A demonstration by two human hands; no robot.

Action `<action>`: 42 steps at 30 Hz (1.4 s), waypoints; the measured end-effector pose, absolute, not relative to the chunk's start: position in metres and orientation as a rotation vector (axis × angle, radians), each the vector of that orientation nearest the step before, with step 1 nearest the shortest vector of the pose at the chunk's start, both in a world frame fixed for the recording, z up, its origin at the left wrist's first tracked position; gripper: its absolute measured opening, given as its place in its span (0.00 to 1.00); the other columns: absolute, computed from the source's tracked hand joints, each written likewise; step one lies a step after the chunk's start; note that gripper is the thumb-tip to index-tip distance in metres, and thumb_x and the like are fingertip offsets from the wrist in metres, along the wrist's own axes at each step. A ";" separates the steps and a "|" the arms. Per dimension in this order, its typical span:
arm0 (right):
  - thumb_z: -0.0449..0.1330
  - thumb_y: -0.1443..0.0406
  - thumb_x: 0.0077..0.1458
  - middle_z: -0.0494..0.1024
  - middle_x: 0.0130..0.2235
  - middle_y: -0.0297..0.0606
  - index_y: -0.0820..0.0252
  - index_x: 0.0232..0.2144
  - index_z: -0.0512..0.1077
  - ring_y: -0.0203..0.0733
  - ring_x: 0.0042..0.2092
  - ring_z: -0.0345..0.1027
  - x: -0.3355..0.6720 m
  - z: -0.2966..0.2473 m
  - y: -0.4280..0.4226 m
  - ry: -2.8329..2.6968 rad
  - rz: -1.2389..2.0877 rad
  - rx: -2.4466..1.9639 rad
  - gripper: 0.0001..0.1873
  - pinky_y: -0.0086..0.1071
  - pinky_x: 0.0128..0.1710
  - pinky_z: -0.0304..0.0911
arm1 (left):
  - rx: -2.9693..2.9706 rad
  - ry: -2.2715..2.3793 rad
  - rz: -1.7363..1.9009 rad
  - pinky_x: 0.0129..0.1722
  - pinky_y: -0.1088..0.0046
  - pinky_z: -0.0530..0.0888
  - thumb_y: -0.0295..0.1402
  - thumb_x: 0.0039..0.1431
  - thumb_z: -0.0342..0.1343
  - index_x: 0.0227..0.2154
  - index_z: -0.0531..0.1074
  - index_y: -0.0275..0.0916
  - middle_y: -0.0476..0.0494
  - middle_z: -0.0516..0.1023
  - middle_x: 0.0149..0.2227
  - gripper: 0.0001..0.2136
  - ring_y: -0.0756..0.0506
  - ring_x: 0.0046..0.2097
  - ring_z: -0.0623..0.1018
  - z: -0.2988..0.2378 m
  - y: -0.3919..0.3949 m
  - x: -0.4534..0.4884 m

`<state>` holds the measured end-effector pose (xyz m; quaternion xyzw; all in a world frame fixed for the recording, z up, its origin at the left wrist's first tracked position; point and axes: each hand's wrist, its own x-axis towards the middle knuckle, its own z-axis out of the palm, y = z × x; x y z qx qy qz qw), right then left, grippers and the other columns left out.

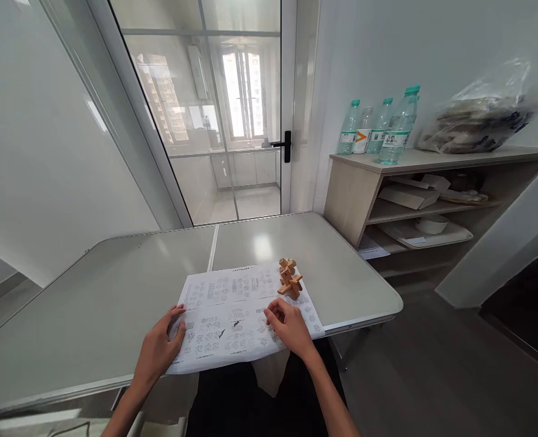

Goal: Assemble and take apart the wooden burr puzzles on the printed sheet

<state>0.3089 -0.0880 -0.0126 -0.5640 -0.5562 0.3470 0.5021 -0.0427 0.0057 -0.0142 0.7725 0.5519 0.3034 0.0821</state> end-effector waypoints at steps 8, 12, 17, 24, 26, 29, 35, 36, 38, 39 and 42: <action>0.59 0.49 0.66 0.79 0.29 0.35 0.54 0.33 0.70 0.44 0.30 0.70 0.309 -0.014 -0.088 -1.332 0.844 -1.346 0.17 0.36 0.33 0.63 | 2.316 1.664 0.920 0.66 0.51 0.71 0.43 0.66 0.49 0.54 0.74 0.39 0.37 0.76 0.63 0.20 0.34 0.68 0.72 -0.015 0.005 -0.043; 0.59 0.49 0.66 0.80 0.29 0.35 0.54 0.33 0.71 0.44 0.29 0.71 0.309 -0.013 -0.088 -1.347 0.845 -1.350 0.17 0.36 0.33 0.63 | 2.321 1.652 0.926 0.67 0.52 0.71 0.43 0.66 0.49 0.55 0.74 0.39 0.37 0.76 0.64 0.21 0.35 0.67 0.72 -0.016 0.006 -0.044; 0.59 0.49 0.66 0.80 0.29 0.35 0.54 0.33 0.71 0.44 0.29 0.71 0.310 -0.014 -0.088 -1.364 0.835 -1.343 0.17 0.36 0.33 0.63 | 2.333 1.657 0.910 0.67 0.52 0.70 0.42 0.65 0.49 0.55 0.74 0.38 0.36 0.76 0.63 0.21 0.35 0.67 0.72 -0.018 0.007 -0.046; 0.58 0.48 0.67 0.80 0.29 0.35 0.54 0.34 0.71 0.44 0.30 0.72 0.311 -0.023 -0.085 -1.397 0.824 -1.338 0.18 0.35 0.32 0.63 | 2.342 1.672 0.900 0.64 0.54 0.74 0.44 0.66 0.48 0.56 0.74 0.39 0.37 0.77 0.63 0.22 0.35 0.67 0.74 -0.013 0.002 -0.046; 0.58 0.48 0.67 0.80 0.29 0.35 0.54 0.34 0.71 0.44 0.30 0.72 0.311 -0.024 -0.085 -1.401 0.820 -1.337 0.18 0.35 0.32 0.63 | 2.337 1.672 0.905 0.64 0.54 0.74 0.44 0.66 0.48 0.56 0.74 0.38 0.37 0.78 0.62 0.22 0.35 0.66 0.74 -0.012 0.002 -0.046; 0.58 0.48 0.67 0.80 0.29 0.35 0.55 0.34 0.70 0.44 0.30 0.72 0.310 -0.024 -0.085 -1.404 0.814 -1.334 0.18 0.35 0.32 0.63 | 2.318 1.670 0.917 0.64 0.53 0.73 0.44 0.66 0.49 0.56 0.74 0.39 0.37 0.78 0.62 0.22 0.35 0.67 0.73 -0.012 0.002 -0.046; 0.58 0.47 0.66 0.80 0.29 0.36 0.55 0.34 0.70 0.43 0.29 0.72 0.308 -0.020 -0.087 -1.390 0.820 -1.326 0.19 0.35 0.32 0.63 | 2.279 1.675 0.908 0.66 0.53 0.71 0.44 0.65 0.49 0.56 0.74 0.38 0.37 0.77 0.62 0.23 0.35 0.67 0.73 -0.012 0.001 -0.045; 0.58 0.47 0.66 0.80 0.29 0.36 0.55 0.34 0.70 0.43 0.29 0.71 0.308 -0.020 -0.087 -1.389 0.817 -1.325 0.19 0.35 0.32 0.63 | 2.276 1.673 0.912 0.66 0.53 0.71 0.44 0.65 0.49 0.56 0.74 0.38 0.37 0.78 0.62 0.23 0.35 0.68 0.72 -0.012 0.001 -0.045; 0.59 0.47 0.66 0.80 0.29 0.36 0.55 0.34 0.70 0.43 0.29 0.71 0.308 -0.019 -0.088 -1.384 0.814 -1.325 0.19 0.35 0.32 0.64 | 2.280 1.662 0.923 0.66 0.53 0.71 0.44 0.65 0.49 0.56 0.74 0.39 0.37 0.78 0.61 0.22 0.35 0.68 0.72 -0.012 0.001 -0.045; 0.59 0.47 0.66 0.81 0.29 0.36 0.55 0.34 0.70 0.43 0.29 0.72 0.308 -0.018 -0.088 -1.382 0.814 -1.325 0.19 0.35 0.32 0.64 | 2.284 1.659 0.928 0.66 0.53 0.71 0.44 0.65 0.49 0.55 0.74 0.39 0.37 0.79 0.61 0.22 0.35 0.68 0.72 -0.012 0.001 -0.045; 0.59 0.47 0.65 0.81 0.29 0.35 0.55 0.34 0.70 0.44 0.29 0.72 0.308 -0.018 -0.088 -1.377 0.814 -1.323 0.19 0.36 0.32 0.64 | 2.293 1.657 0.933 0.66 0.53 0.71 0.43 0.65 0.49 0.55 0.75 0.39 0.36 0.79 0.61 0.21 0.35 0.68 0.72 -0.012 0.002 -0.045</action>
